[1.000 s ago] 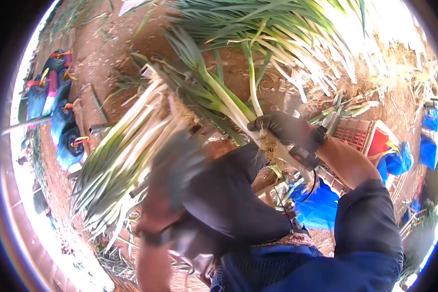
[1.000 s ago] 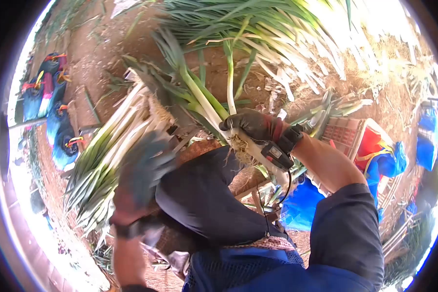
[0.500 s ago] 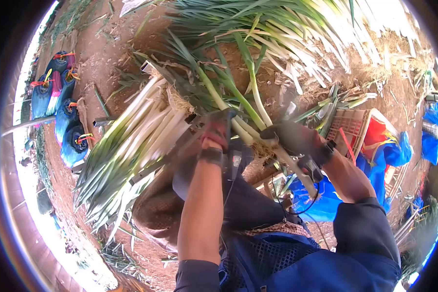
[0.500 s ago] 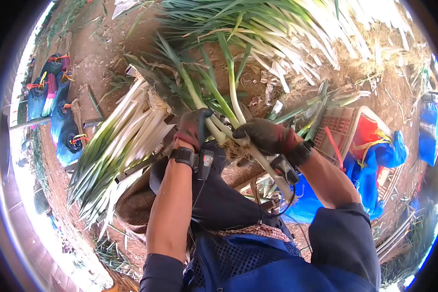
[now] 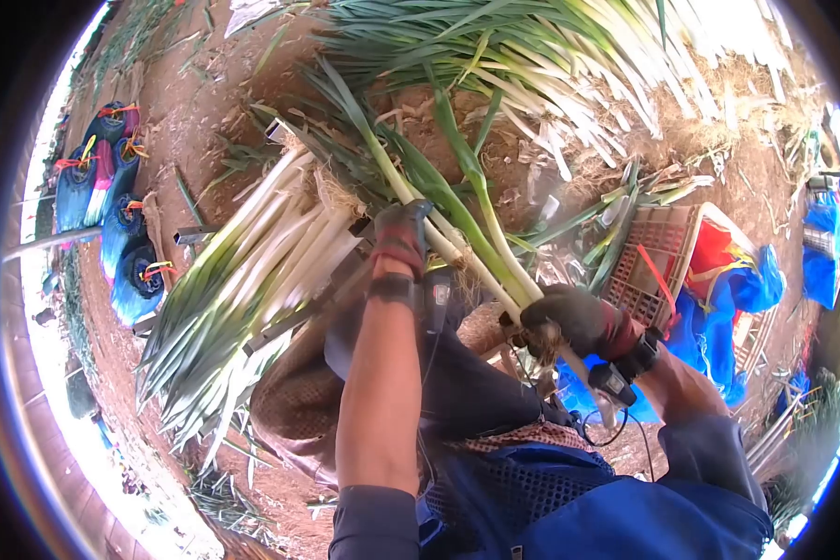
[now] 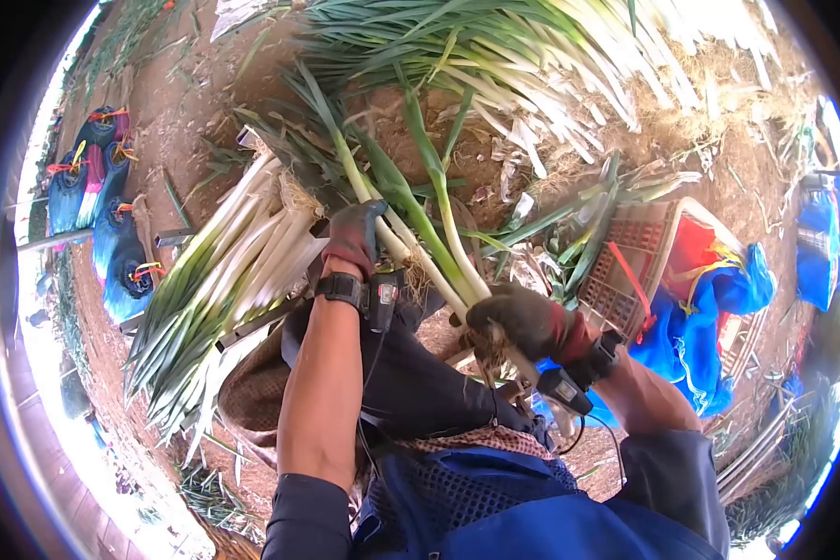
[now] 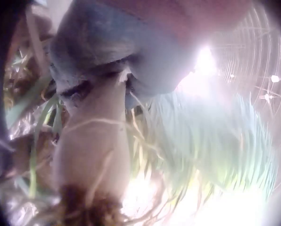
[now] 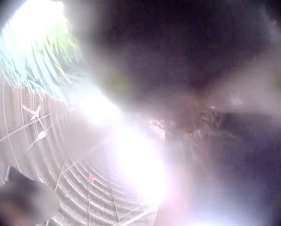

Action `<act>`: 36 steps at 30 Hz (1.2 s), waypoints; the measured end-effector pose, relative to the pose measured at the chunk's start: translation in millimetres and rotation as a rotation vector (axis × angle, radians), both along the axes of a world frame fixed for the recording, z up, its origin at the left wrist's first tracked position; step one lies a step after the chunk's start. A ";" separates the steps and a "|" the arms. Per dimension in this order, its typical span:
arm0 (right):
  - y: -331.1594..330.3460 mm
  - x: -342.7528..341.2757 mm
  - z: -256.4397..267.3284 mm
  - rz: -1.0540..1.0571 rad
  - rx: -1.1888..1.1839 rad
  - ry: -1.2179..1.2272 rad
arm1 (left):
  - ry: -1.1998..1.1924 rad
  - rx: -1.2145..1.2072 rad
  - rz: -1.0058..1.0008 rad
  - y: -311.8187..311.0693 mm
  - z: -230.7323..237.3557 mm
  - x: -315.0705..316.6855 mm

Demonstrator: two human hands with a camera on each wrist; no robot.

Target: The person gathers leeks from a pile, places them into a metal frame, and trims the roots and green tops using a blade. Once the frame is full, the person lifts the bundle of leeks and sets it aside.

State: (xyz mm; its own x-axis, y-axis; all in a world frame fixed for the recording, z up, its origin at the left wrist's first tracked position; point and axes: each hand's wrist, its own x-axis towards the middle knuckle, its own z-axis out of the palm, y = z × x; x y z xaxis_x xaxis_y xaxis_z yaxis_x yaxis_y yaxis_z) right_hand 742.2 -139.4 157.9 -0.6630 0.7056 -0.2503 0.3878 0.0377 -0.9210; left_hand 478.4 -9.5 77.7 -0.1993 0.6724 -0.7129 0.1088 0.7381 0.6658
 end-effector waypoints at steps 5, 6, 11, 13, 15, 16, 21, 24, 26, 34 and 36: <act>2.0 -19.7 -3.1 -0.278 -0.569 0.310 | 0.050 0.017 -0.138 -16.0 29.4 9.4; 2.5 -26.2 2.4 -0.382 -0.755 0.369 | 0.065 -0.003 -0.178 -16.3 32.6 10.6; 7.9 -24.3 -6.0 -0.096 -0.271 0.314 | 0.683 0.501 -1.030 -12.0 6.4 -20.5; -1.3 -23.7 -10.0 -0.100 -0.251 0.216 | 0.188 0.136 -0.374 -24.1 13.0 -8.5; -1.3 -28.8 -21.0 -0.177 -0.416 0.254 | 0.083 0.029 -0.316 -21.7 20.1 -8.5; 1.0 -29.9 -24.6 -0.139 -0.295 0.260 | 0.031 -0.002 -0.277 -25.3 21.8 -5.5; 12.4 -39.2 -40.3 -0.056 0.215 0.243 | -0.429 -0.025 -0.021 -33.9 3.9 1.2; 22.6 -35.7 -22.1 -0.086 0.063 0.158 | -0.256 0.446 -0.308 -43.2 -3.3 5.6; 18.3 -22.8 -20.8 -0.001 0.164 0.032 | 0.090 0.449 -0.605 -28.7 -12.0 -7.6; -19.1 -6.9 16.2 -0.091 -0.056 0.136 | -0.268 -0.013 0.115 -20.2 2.1 11.7; -4.5 -3.9 -0.6 -0.121 0.428 0.122 | -0.238 0.033 -0.050 -27.2 6.5 8.2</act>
State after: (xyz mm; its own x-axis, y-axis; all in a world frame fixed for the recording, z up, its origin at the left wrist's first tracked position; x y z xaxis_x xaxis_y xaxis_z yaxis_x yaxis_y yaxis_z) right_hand 738.3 -143.9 157.3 -0.5759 0.8025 0.1558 0.3024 0.3861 -0.8715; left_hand 486.6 -36.7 84.1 0.0054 0.7006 -0.7135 -0.0182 0.7135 0.7004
